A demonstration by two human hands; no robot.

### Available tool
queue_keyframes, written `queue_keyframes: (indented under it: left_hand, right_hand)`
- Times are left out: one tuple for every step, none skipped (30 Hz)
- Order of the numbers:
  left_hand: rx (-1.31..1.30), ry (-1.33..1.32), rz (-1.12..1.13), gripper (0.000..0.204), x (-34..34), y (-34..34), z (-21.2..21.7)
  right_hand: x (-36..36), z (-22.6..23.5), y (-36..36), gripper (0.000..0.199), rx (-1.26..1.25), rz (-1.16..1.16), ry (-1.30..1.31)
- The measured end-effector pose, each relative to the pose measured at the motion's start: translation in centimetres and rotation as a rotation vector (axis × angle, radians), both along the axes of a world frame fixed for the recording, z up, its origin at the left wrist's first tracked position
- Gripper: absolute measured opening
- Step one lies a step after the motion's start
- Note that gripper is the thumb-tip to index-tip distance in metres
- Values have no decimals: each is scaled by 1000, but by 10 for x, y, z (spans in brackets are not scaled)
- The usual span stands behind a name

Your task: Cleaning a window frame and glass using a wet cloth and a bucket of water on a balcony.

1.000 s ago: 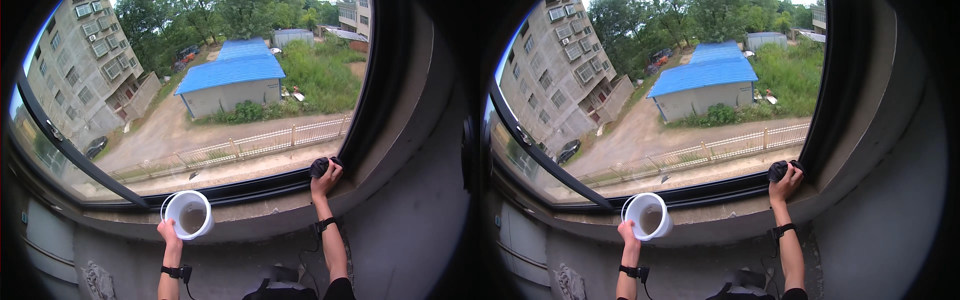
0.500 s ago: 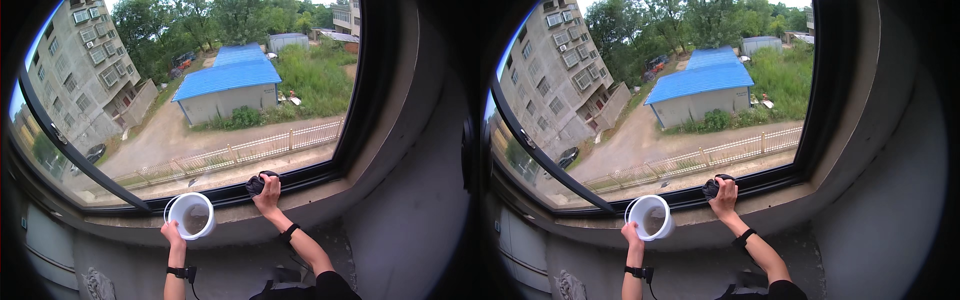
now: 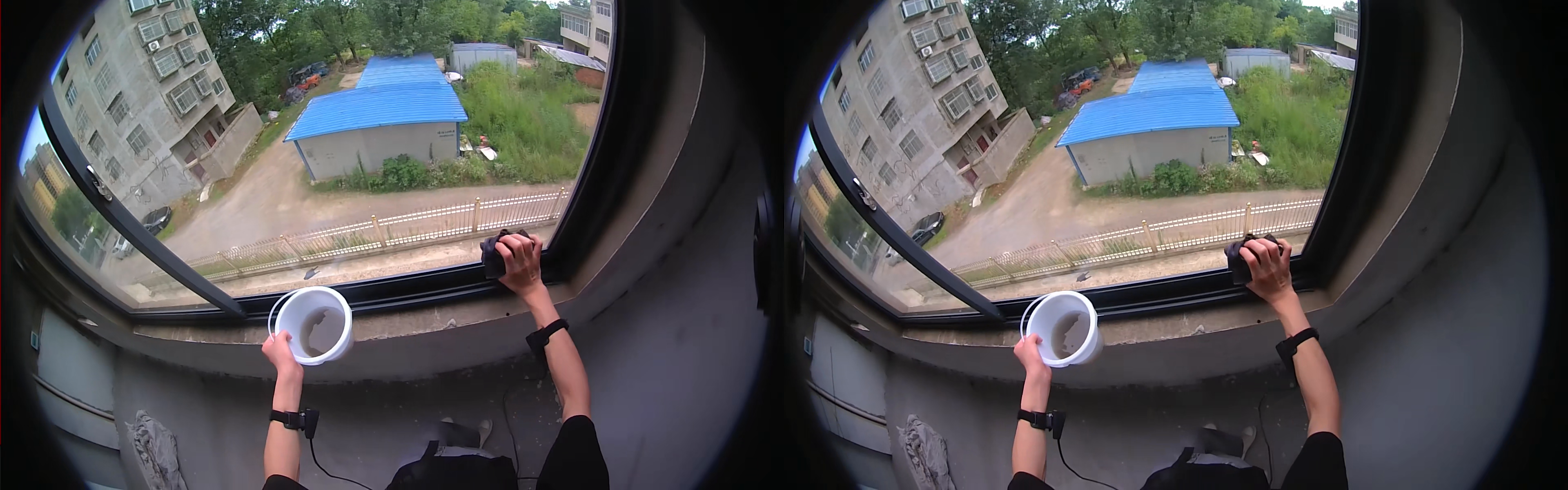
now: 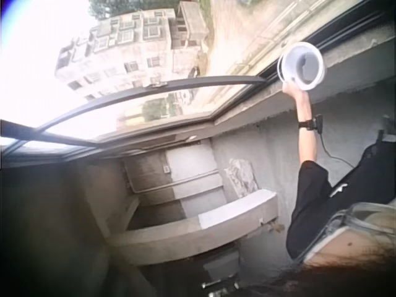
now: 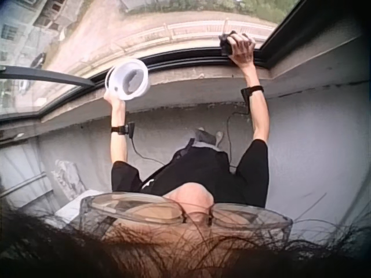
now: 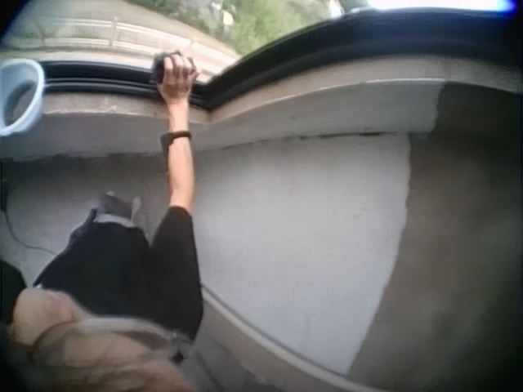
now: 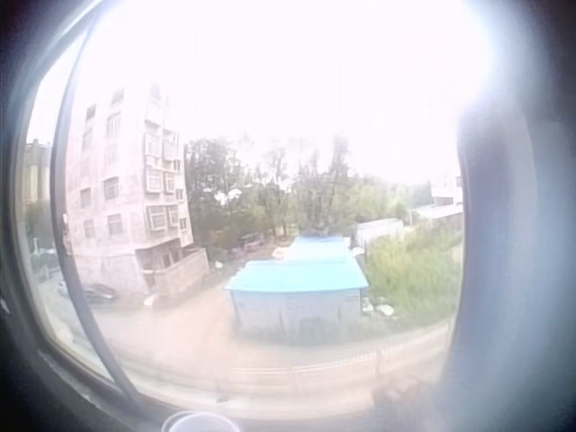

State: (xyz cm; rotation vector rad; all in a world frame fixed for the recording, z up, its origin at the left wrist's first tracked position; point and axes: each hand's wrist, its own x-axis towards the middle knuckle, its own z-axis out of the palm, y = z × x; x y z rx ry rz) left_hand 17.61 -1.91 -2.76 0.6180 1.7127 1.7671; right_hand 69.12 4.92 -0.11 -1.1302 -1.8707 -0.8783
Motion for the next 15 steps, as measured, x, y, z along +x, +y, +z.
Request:
queue_keyframes:
  left_hand:
    - [23,-15,-5,4,-2,1,1]
    - [47,-30,-7,4,-4,1,0]
    - [42,-43,-8,4,-2,2,-2]
    - [53,-46,-8,4,-1,3,-2]
    - [65,-45,-4,5,-2,2,-2]
    - [67,-64,-8,2,-2,1,-1]
    - [69,-65,-4,2,-2,0,-1]
    - [75,-90,19,1,-3,-1,-1]
    - [83,-113,39,1,-2,-1,-1]
    - [83,-113,41,1,-2,-3,-1]
    - [75,-131,30,3,-1,-5,2]
    - [70,-155,1,4,7,0,2]
    - [72,-149,5,4,5,-2,1]
    - [74,-155,-4,5,5,-1,-2]
    - [74,-154,-4,6,1,-1,-4]
  right_hand:
    - [10,19,1,53,18,-12,11]
    - [20,41,2,54,52,-31,26]
    - [36,64,8,57,119,-69,14]
    - [49,95,12,59,179,-72,9]
    - [56,129,17,59,237,-67,26]
    - [66,165,24,61,325,-79,34]
    - [72,205,29,64,369,-67,50]
    - [72,248,32,63,430,-55,45]
    - [77,291,40,60,524,-52,14]
    - [81,330,48,61,586,-36,1]
    - [94,370,59,59,646,-42,10]
    - [124,412,71,42,758,-9,13]
    - [131,440,81,41,766,-43,19]
    - [125,462,76,41,749,-72,25]
    - [120,476,77,41,733,-86,46]
